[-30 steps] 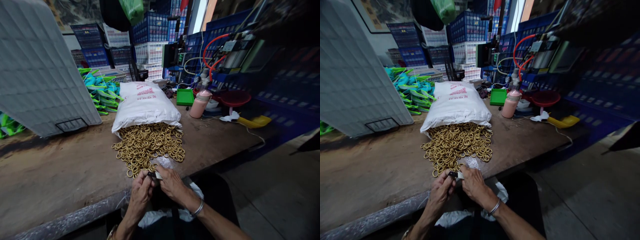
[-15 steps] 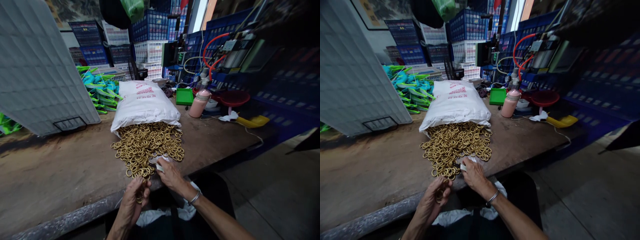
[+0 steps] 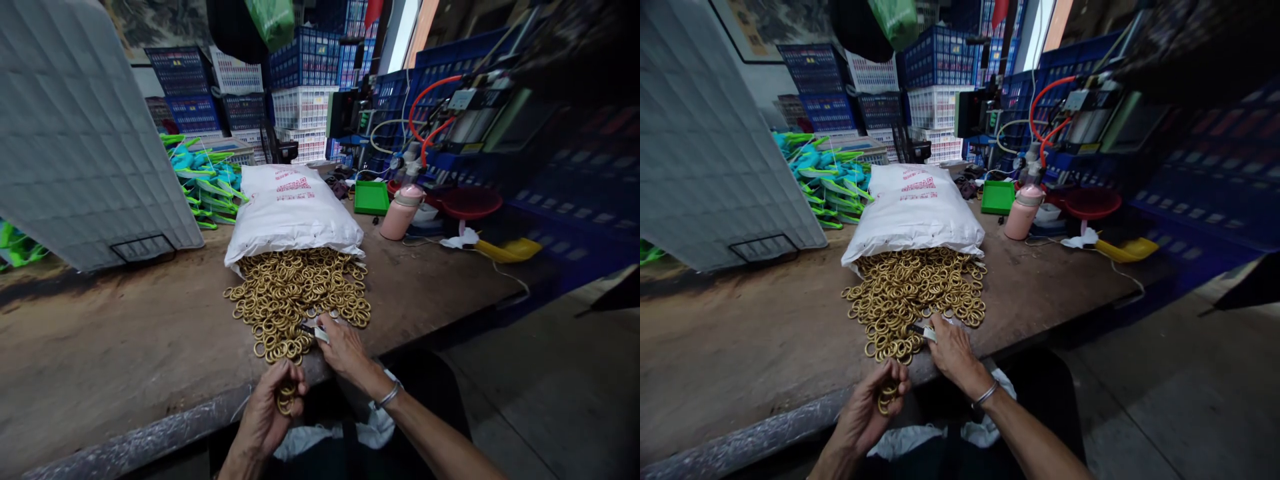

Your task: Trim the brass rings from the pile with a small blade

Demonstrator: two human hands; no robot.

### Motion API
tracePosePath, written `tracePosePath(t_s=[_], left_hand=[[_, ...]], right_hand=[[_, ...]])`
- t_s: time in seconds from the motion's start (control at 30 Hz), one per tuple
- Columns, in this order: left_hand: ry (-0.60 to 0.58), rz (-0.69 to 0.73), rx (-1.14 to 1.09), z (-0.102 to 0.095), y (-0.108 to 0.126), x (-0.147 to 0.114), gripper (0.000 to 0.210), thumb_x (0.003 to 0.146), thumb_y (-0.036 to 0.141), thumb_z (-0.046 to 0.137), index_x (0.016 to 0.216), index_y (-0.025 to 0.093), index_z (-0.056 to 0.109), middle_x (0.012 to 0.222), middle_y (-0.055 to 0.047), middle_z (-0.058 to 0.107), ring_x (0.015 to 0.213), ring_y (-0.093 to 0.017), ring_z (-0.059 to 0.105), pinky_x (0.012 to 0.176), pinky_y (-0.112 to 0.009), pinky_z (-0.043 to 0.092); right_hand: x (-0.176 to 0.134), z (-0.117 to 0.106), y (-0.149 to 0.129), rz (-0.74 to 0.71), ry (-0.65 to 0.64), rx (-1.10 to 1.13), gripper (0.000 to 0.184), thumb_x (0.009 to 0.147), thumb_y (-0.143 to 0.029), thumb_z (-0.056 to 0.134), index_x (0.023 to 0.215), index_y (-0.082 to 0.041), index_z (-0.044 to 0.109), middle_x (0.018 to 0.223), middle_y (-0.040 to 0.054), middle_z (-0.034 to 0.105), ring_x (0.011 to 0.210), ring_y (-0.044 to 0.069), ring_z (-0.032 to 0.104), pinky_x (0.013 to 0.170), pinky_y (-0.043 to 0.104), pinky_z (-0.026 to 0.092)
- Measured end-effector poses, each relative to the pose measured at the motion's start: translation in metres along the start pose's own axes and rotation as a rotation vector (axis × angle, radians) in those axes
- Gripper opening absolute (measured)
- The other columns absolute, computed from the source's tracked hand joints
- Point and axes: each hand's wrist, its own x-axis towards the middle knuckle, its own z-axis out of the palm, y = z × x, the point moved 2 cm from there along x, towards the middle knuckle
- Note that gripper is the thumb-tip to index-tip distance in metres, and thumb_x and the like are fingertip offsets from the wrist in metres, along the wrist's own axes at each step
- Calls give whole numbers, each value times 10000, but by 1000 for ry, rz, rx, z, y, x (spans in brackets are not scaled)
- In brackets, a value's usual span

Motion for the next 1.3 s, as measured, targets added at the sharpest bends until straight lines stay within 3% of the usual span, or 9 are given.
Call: tracePosePath(t_s=[0.3,0.43,0.57,0.77,0.97,1.03,1.17,1.3], left_hand=[[97,38,204,9,-5,1,321,647,417,664,734,177,469,548,62,468,407,-36,377,347,-132,177],[185,151,375,13,-4,6,361,670,479,617,839,198,466,512,83,453,375,-33,353,339,-125,189],[267,193,502,15,-4,14,450,668,533,577,961,211,463,485,92,451,340,-43,347,321,-129,201],[227,269,548,18,-2,20,328,689,494,574,695,180,479,446,97,384,337,-31,293,333,-143,220],[141,529,671,15,2,16,234,720,385,585,670,156,580,626,5,563,593,-111,511,582,-207,420],[134,486,646,12,1,16,240,726,394,578,690,156,575,620,10,554,562,-102,496,549,-202,409],[180,288,588,10,-2,17,309,713,473,565,683,174,493,498,71,439,381,-45,353,376,-156,263],[151,195,585,11,-2,17,343,719,510,539,671,182,449,489,76,438,351,-31,325,346,-142,203]], right_hand=[[14,4,6,56,-6,-12,99,776,-216,476,871,-202,500,754,19,606,654,142,537,556,236,252],[13,-2,7,50,12,160,18,779,-202,459,762,-196,462,686,-12,532,620,117,475,559,218,266],[1,-13,-5,-38,25,384,125,814,-274,434,713,-201,421,646,-38,448,599,105,408,566,211,289],[-12,-18,-21,-53,-37,609,167,822,-328,437,723,-194,442,650,-44,428,619,99,398,572,209,318],[-10,-7,-22,57,-199,831,278,844,-419,392,762,-173,491,587,-43,451,543,88,410,514,202,325],[-7,-4,-22,66,-208,854,286,839,-418,394,734,-169,488,578,-42,448,533,86,401,504,202,319],[-4,-4,-24,54,-104,776,236,799,-372,451,670,-175,462,595,-48,419,560,85,371,523,201,308],[-4,-7,-27,27,-82,754,222,786,-351,468,650,-176,454,601,-49,417,575,86,367,531,198,305]])
